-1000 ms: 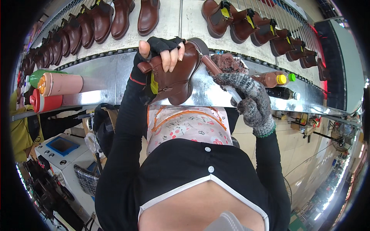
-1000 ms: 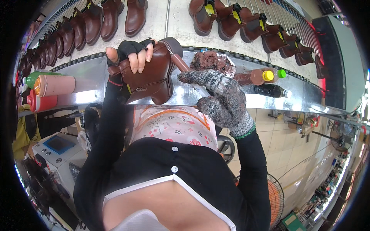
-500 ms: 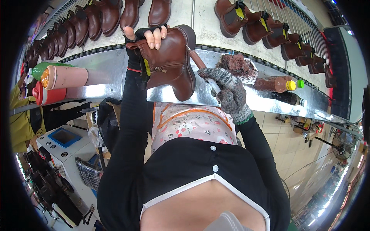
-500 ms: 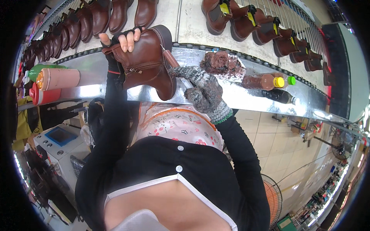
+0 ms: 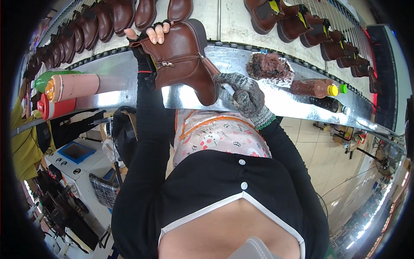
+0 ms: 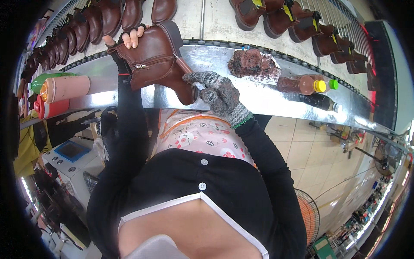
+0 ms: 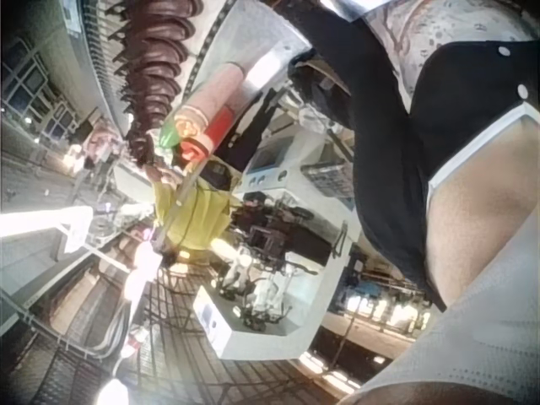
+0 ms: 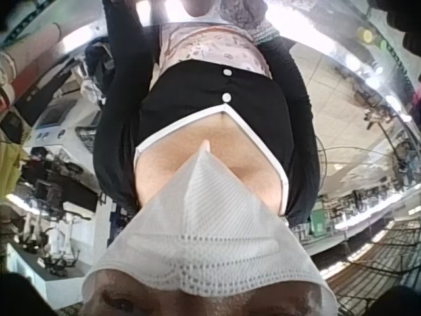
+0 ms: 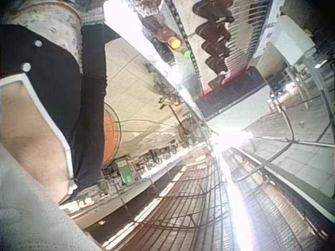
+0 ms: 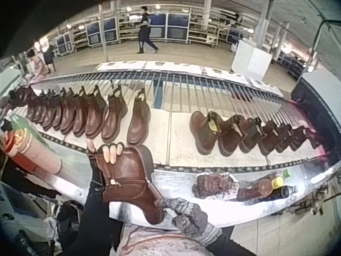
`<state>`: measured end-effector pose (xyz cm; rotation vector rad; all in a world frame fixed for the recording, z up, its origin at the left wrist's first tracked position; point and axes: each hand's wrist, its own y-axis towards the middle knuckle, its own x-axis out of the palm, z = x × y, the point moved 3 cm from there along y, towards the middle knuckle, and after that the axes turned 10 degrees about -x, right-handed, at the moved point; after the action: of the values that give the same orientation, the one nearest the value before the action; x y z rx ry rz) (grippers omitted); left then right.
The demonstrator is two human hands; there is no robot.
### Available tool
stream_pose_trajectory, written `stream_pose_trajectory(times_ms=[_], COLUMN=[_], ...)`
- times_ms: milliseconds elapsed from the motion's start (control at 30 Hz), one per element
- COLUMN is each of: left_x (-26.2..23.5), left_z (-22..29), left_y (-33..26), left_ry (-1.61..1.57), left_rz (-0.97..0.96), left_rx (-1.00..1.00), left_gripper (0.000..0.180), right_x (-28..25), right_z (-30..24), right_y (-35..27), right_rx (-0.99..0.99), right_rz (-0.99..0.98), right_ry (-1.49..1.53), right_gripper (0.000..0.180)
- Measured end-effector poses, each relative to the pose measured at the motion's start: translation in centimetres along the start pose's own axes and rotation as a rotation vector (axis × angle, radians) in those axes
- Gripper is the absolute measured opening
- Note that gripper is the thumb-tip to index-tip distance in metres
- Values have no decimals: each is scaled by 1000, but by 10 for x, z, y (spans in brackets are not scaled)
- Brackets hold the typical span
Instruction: The person repeatedly takes boots from a conveyor track, applies adhesive along the edges and seams of each boot using an applicator tool, and returns them to the conveyor track.
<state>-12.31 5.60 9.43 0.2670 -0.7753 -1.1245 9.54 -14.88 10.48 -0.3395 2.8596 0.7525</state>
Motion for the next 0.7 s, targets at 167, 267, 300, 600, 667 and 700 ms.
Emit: stream_pose_trajectory(times_ms=[167, 267, 300, 600, 667, 700], left_x=[-12, -17, -20, -45, -41, -39], left_z=[1, 0, 0, -1, -2, -2], left_y=[-8, -11, -14, -23, -18, -18], left_ry=[-31, -25, -36, -41, -68, -86], left_rz=[-42, -29, -32, -79, -76, -68], left_rx=[25, -5, -13, 11, 14, 17], left_gripper=[78, 76, 76, 76, 75, 74], right_x=[4, 6, 7, -4, -5, -6], right_z=[9, 13, 13, 12, 11, 11], right_y=[-6, -8, -10, -26, -32, -35], right_rx=[87, 59, 69, 173, 218, 257], right_rz=[13, -3, -11, -110, -67, -31], right_ry=[89, 1, -20, 6, 39, 78], right_gripper=[55, 52, 50, 50, 37, 32])
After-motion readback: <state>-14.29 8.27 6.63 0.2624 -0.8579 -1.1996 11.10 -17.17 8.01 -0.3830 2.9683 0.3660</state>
